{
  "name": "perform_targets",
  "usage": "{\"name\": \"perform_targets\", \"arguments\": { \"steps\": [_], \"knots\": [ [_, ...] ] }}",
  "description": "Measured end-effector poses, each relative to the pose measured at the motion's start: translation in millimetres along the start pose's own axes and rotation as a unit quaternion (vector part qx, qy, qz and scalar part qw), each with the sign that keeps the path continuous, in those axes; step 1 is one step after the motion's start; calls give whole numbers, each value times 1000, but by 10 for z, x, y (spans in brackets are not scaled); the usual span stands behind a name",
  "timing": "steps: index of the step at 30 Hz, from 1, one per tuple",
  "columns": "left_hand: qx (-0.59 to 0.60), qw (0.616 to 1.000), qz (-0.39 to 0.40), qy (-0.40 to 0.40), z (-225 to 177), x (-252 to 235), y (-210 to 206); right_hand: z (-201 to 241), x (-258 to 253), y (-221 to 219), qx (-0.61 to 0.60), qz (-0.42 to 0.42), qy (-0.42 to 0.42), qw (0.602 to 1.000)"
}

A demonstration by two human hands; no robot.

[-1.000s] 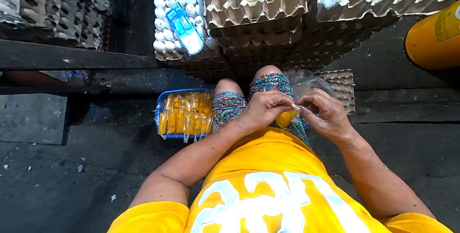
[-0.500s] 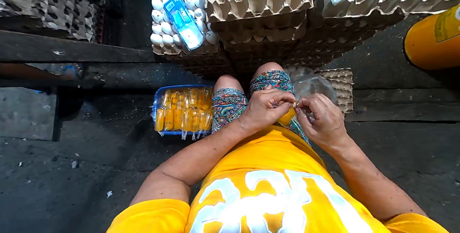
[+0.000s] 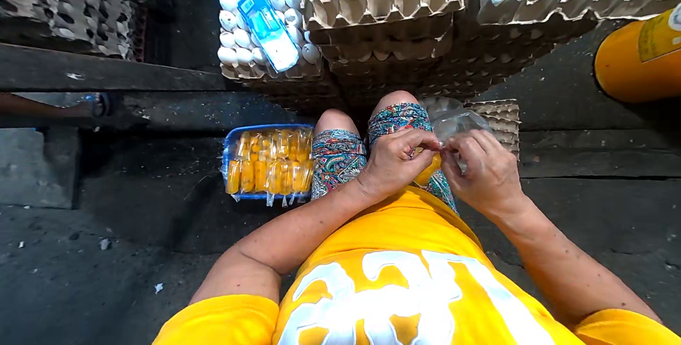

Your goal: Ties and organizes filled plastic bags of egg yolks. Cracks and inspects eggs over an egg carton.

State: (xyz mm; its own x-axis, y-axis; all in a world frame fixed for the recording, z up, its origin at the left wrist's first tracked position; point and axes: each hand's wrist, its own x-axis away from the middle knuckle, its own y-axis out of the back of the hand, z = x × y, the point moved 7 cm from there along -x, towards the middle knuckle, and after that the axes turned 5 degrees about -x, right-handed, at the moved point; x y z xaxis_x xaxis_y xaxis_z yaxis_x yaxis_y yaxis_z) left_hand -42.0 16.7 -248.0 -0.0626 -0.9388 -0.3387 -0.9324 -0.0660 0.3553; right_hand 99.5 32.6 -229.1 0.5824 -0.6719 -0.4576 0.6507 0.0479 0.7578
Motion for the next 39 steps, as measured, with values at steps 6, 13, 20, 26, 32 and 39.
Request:
{"name": "perform_targets", "arguments": {
  "steps": [6,13,20,26,32,39],
  "knots": [
    [4,1000,4,16,18,-13,-12,3,55,28,-78,-28,-41,996],
    [-29,996,35,-74,-35,6,-33,-223,-163,150,-84,210,-71,971],
    [-5,991,72,-112,-46,15,-39,-101,-462,27,-38,353,106,929],
    [65,988,87,-107,89,15,12,-395,-474,-140,-306,399,14,864],
    [71,989,83,-99,122,-46,47,-774,-463,-105,-259,404,-152,864],
    [61,986,90,-128,115,-69,-20,-196,-484,-78,-20,431,48,901]
  ]
}}
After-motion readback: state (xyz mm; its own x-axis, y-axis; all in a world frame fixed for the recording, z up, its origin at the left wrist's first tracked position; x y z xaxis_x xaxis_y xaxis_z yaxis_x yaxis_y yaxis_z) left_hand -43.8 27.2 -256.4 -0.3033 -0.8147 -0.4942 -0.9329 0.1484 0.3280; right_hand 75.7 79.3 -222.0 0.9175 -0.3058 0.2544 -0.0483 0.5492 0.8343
